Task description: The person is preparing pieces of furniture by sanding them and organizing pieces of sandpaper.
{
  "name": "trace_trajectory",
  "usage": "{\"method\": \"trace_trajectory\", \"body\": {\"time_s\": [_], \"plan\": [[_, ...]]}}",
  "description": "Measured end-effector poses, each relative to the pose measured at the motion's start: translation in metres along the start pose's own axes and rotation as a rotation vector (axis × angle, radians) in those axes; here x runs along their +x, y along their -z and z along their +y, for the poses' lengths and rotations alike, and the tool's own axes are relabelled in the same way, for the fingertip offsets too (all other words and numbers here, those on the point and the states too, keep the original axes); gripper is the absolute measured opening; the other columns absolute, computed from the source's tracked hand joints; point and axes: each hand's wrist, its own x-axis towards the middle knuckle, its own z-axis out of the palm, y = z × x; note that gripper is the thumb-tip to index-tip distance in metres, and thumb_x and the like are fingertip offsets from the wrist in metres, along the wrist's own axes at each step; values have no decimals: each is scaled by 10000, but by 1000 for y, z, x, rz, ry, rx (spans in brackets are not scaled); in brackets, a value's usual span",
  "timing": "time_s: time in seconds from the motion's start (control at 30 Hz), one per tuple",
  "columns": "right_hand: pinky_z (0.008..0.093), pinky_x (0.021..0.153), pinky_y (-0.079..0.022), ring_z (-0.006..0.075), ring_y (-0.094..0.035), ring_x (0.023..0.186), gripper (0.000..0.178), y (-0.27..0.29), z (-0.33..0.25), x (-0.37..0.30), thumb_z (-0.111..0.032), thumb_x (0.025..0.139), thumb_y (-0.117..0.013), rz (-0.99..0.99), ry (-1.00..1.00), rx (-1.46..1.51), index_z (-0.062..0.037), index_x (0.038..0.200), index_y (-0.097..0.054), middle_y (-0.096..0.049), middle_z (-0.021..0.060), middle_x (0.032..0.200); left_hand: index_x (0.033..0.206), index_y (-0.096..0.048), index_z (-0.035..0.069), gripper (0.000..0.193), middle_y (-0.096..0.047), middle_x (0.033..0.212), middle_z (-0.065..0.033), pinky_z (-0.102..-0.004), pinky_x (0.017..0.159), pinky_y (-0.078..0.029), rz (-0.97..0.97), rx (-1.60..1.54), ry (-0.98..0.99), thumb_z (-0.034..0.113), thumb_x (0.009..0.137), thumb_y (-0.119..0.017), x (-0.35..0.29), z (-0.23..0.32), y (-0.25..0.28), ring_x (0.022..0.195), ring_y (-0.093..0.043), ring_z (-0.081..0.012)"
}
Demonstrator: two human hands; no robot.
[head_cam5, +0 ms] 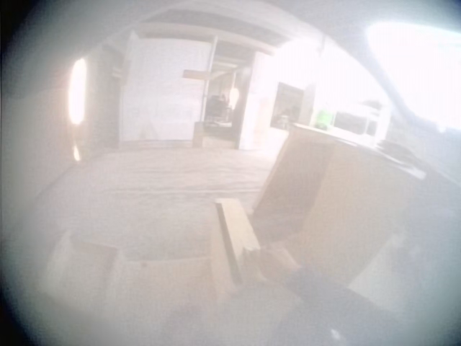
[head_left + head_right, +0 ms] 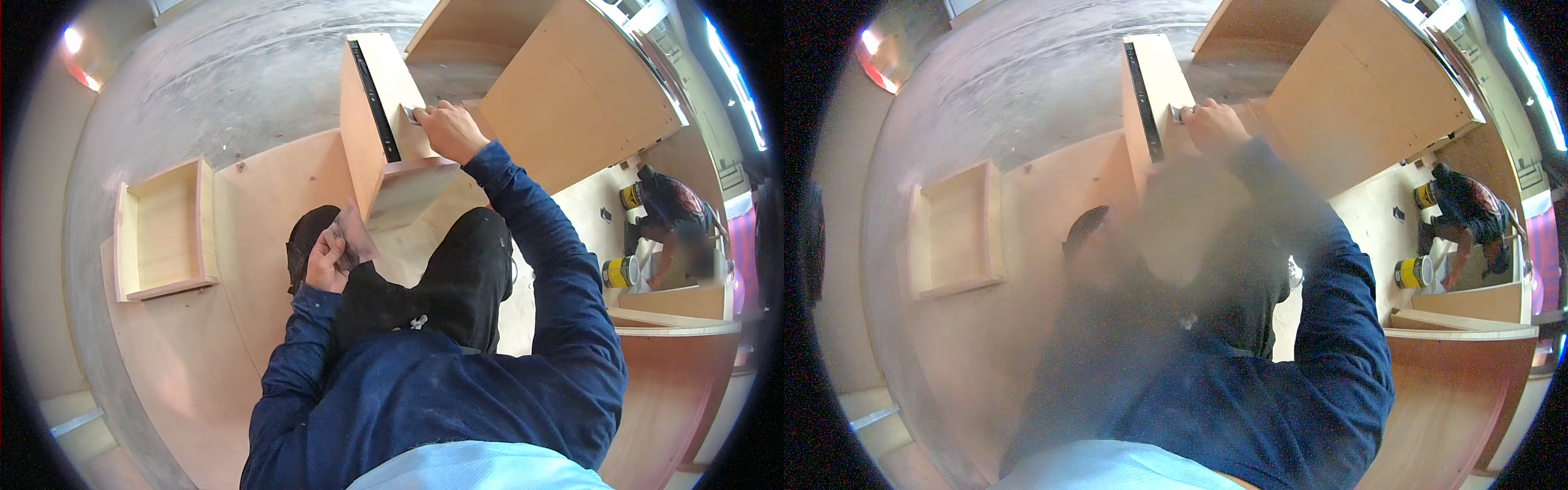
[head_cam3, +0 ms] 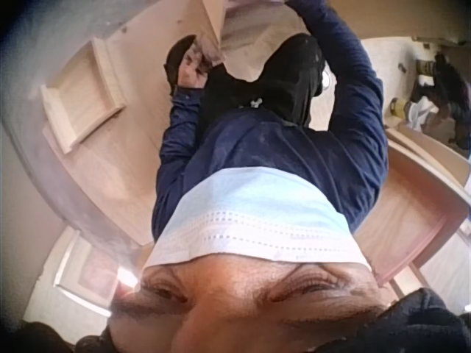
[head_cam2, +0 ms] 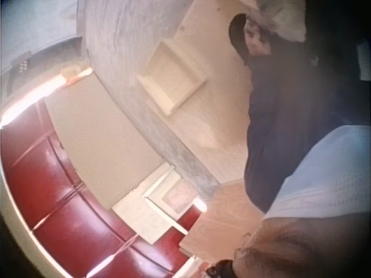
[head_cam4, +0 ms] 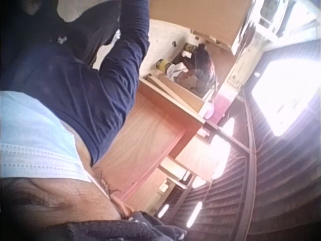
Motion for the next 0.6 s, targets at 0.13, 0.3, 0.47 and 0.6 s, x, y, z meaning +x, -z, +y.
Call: {"method": "trace_trajectory", "body": {"time_s": [0.13, 0.3, 0.47, 0.6], "plan": [[449, 758, -510, 320, -613, 890, 330, -15, 18, 37, -25, 778, -521, 47, 16, 3, -59, 1099, -586, -663, 111, 927, 977, -535, 88, 99, -615, 1052, -34, -375, 874, -531, -74, -44, -17, 94, 908, -606, -4, -1, 8, 968, -623, -176], [469, 769, -518, 356, -628, 930, 318, -29, 54, 122, -62, 818, -494, 8, -58, -12, -111, 1114, -597, -669, 144, 969, 925, -520, 89, 82, -622, 1037, -45, -370, 814, -555, -30, 11, -27, 90, 912, -600, 0, -9, 15, 915, -639, -186], [465, 809, -516, 352, -636, 978, 280, -33, 81, 159, -135, 856, -462, -24, -300, 23, -108, 1080, -627, -675, 170, 1007, 1116, -545, 74, 216, -631, 1044, -48, -322, 792, -536, -110, 8, -36, 100, 910, -604, 2, -8, 11, 942, -632, -192], [456, 808, -505, 352, -640, 947, 266, -27, 95, 121, -150, 843, -475, 43, -342, 164, -81, 1036, -645, -662, 201, 995, 1150, -543, 64, 257, -628, 1061, -54, -302, 838, -509, -43, 19, -33, 150, 915, -603, 0, 2, 4, 978, -618, -180]]}}
